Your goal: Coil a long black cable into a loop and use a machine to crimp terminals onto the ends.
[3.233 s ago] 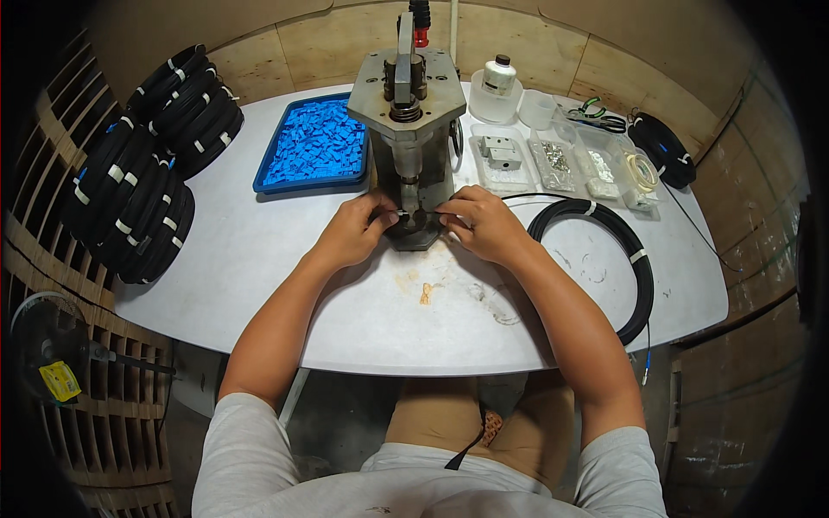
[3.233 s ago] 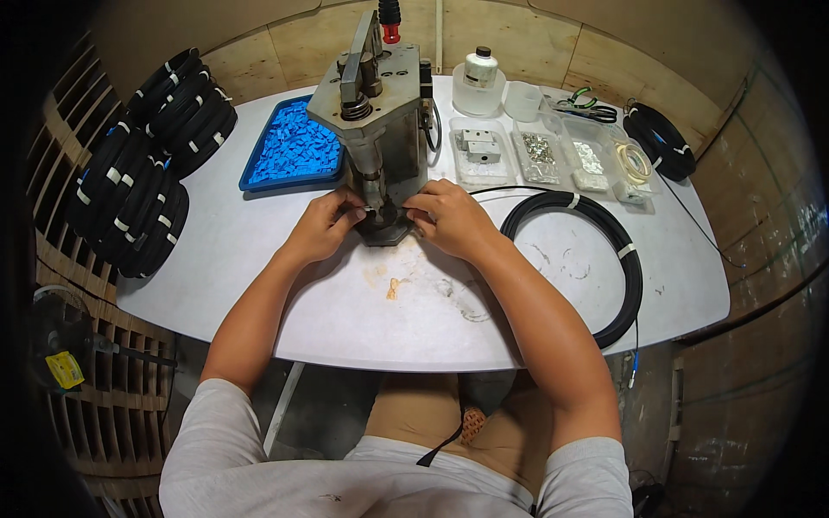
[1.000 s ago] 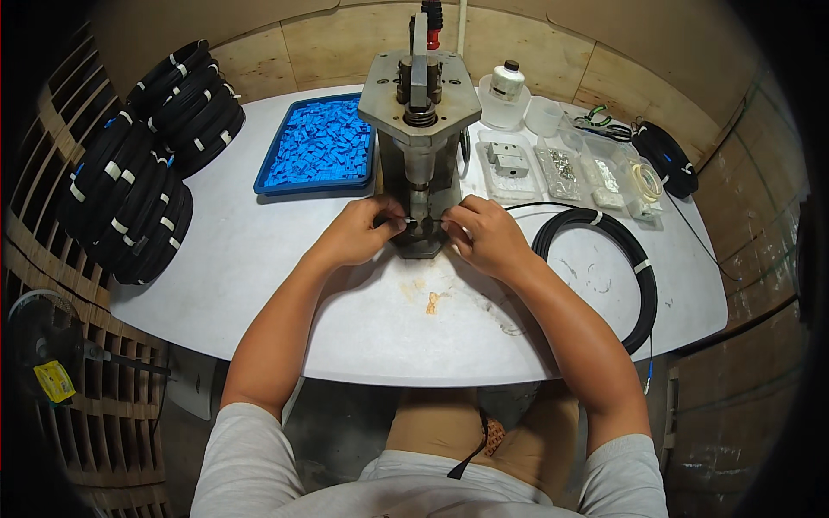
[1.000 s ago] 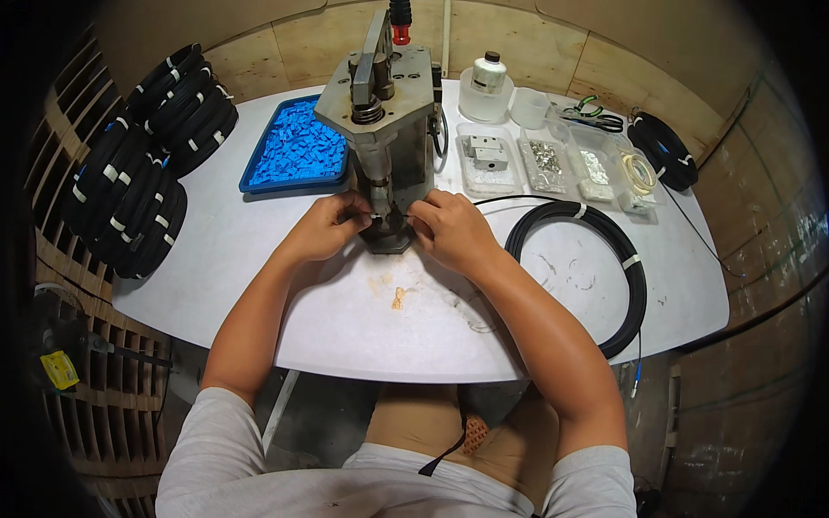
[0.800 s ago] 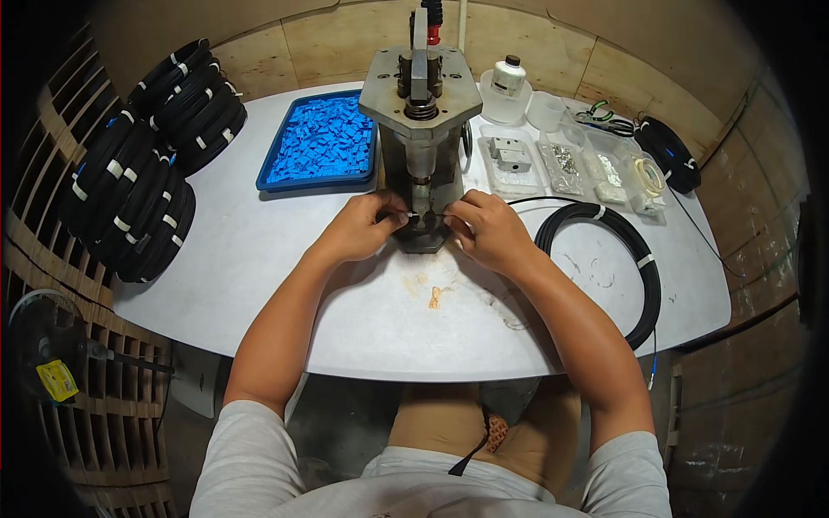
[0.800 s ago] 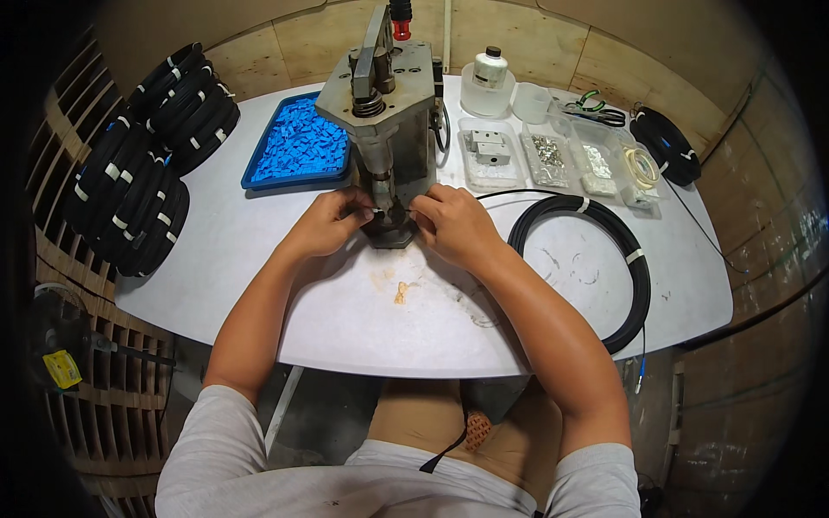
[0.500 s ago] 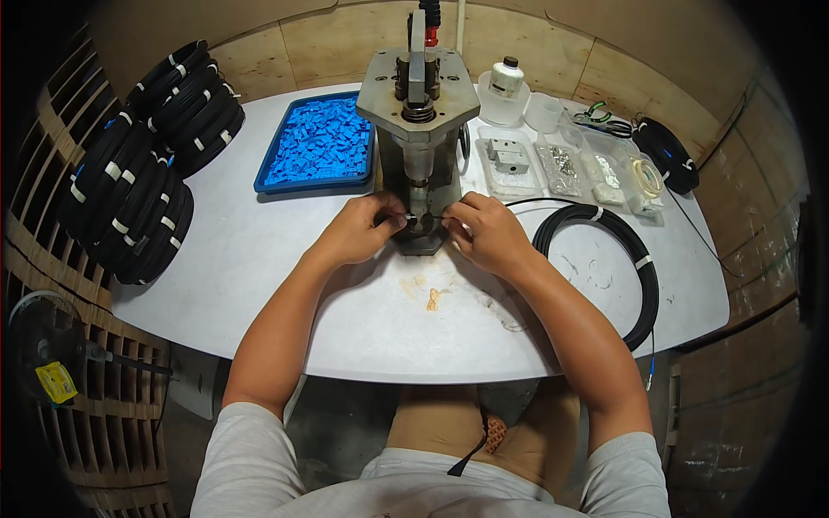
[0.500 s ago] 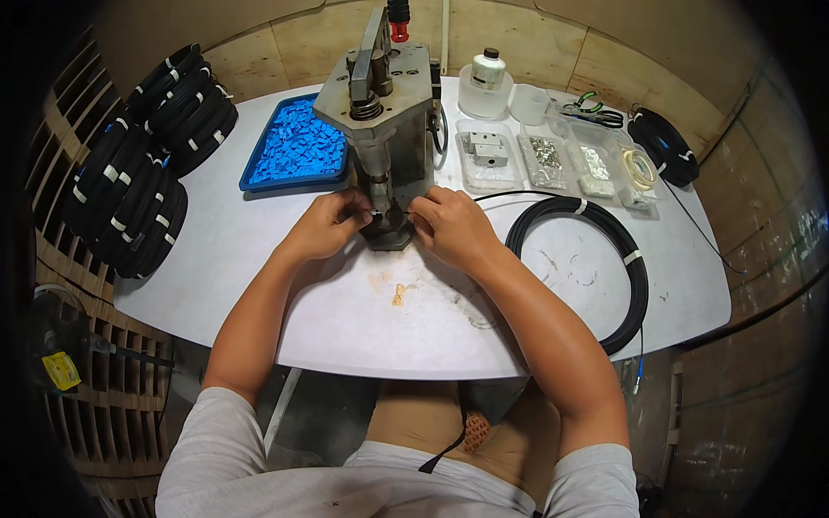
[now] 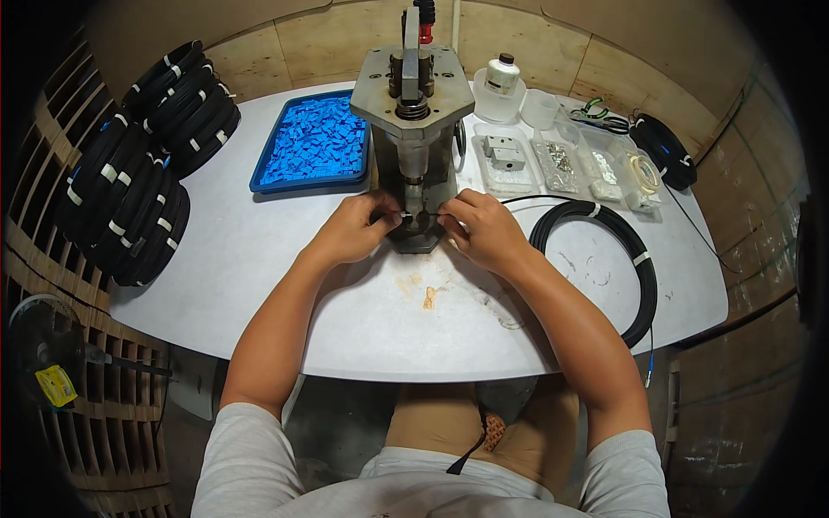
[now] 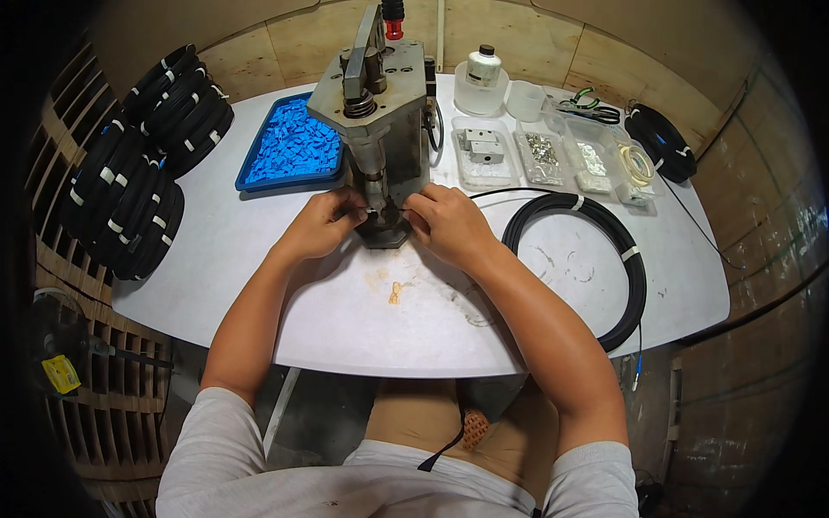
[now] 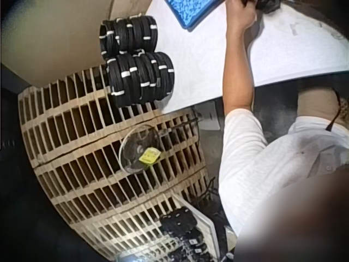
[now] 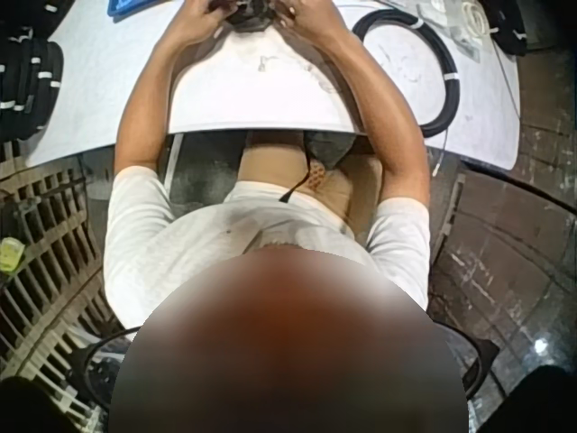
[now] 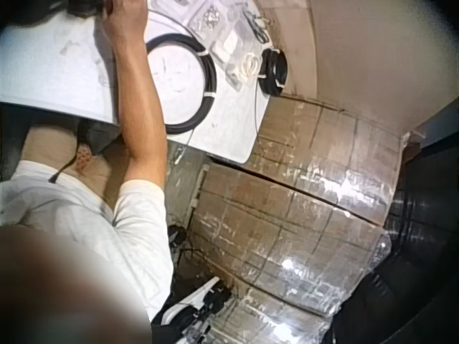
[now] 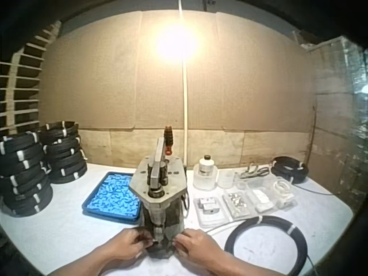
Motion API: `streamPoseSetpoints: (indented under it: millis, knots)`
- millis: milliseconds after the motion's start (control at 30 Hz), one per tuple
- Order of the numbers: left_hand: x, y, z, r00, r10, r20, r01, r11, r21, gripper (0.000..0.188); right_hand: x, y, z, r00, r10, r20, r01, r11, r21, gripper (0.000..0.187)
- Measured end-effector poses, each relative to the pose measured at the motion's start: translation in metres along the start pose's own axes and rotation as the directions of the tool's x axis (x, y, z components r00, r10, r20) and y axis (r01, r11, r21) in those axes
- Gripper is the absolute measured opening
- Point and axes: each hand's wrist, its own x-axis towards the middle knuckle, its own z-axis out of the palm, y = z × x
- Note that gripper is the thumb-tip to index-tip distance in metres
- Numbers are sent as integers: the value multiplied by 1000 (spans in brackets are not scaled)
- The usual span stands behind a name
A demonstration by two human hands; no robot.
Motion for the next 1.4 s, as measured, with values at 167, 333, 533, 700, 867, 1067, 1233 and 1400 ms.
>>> streamPoseSetpoints:
  millis: [167,333,533,700,867,1067,1233,1400]
  knots:
    - [1,-3,0,998,55,-3,-55,998,28,18,0,1,3,998,-24,-53,25,999,24,12]
    - [2,-5,1,996,88,-2,-88,994,68,18,0,0,3,999,-6,-52,8,1000,31,12]
    - [1,0,-1,997,82,14,-83,993,87,18,-1,1,2,1000,9,-16,-9,1000,11,12]
    - [1,-3,0,996,84,8,-85,993,79,23,-1,2,5,999,1,-38,1,999,49,12]
    - [0,1,-1,997,80,19,-81,993,83,23,-1,3,5,999,-6,-38,7,999,42,13]
    - [0,-1,0,991,134,-11,-132,987,96,22,0,0,3,1000,14,-6,-13,999,31,14]
    - [0,3,-3,993,116,6,-116,987,111,21,2,-2,0,1000,15,5,-15,999,36,11]
    - [-1,4,-5,997,73,22,-74,995,72,23,1,0,1,999,38,-8,-37,998,56,12]
